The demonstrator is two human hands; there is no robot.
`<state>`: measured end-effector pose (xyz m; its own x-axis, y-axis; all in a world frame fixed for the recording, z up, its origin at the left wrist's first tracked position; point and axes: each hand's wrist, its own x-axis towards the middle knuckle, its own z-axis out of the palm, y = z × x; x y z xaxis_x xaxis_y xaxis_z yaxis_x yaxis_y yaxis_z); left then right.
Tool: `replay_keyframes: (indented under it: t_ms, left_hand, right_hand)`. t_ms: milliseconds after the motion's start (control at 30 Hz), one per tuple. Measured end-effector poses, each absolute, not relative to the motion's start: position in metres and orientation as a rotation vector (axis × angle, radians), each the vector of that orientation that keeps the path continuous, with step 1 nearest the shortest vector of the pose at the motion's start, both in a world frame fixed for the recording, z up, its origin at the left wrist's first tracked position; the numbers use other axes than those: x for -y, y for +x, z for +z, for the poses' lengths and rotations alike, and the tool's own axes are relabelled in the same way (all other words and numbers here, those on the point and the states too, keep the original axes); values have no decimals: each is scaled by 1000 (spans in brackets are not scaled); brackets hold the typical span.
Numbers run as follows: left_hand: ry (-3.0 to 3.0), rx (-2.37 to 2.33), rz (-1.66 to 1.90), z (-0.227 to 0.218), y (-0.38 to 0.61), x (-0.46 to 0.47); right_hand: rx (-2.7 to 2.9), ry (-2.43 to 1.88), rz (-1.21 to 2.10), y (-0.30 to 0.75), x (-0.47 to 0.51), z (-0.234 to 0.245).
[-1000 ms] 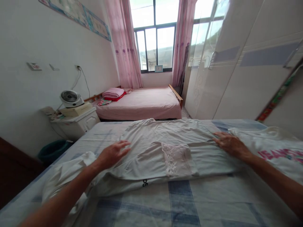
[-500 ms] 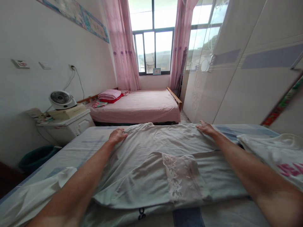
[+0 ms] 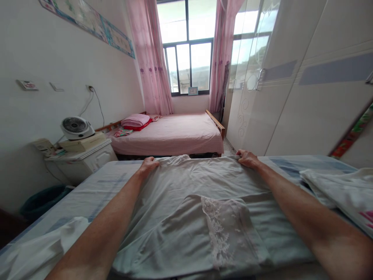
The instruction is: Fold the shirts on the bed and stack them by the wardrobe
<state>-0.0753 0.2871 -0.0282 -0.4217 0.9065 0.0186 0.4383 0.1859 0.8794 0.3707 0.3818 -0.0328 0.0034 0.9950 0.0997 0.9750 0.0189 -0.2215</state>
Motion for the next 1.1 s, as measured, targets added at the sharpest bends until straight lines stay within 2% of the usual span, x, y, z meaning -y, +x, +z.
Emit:
replay_keyframes:
  t_ms: [200, 433, 567, 733, 833, 967, 1100]
  left_hand:
    - [1196, -1774, 1307, -11, -70, -283]
    - [1343, -1405, 1435, 33, -78, -227]
    - [1617, -1257, 1213, 36, -89, -155]
    - [1807, -1453, 691, -6, -82, -89]
    - [1826, -1582, 679, -17, -71, -82]
    - [1801, -1625, 789, -3, -66, -83]
    - [1781, -1596, 616, 5, -66, -80]
  right_hand:
    - [2063, -1950, -2, 370, -374, -26]
    - [1965, -1765, -124, 397, -326, 22]
    - [2082, -1605, -233, 434, -273, 18]
    - [2415, -1511, -308, 459, -226, -29]
    - [2419, -1557, -344, 456, -214, -38]
    - [2353, -1629, -530, 454, -204, -30]
    - [2440, -1760, -376, 457, -201, -23]
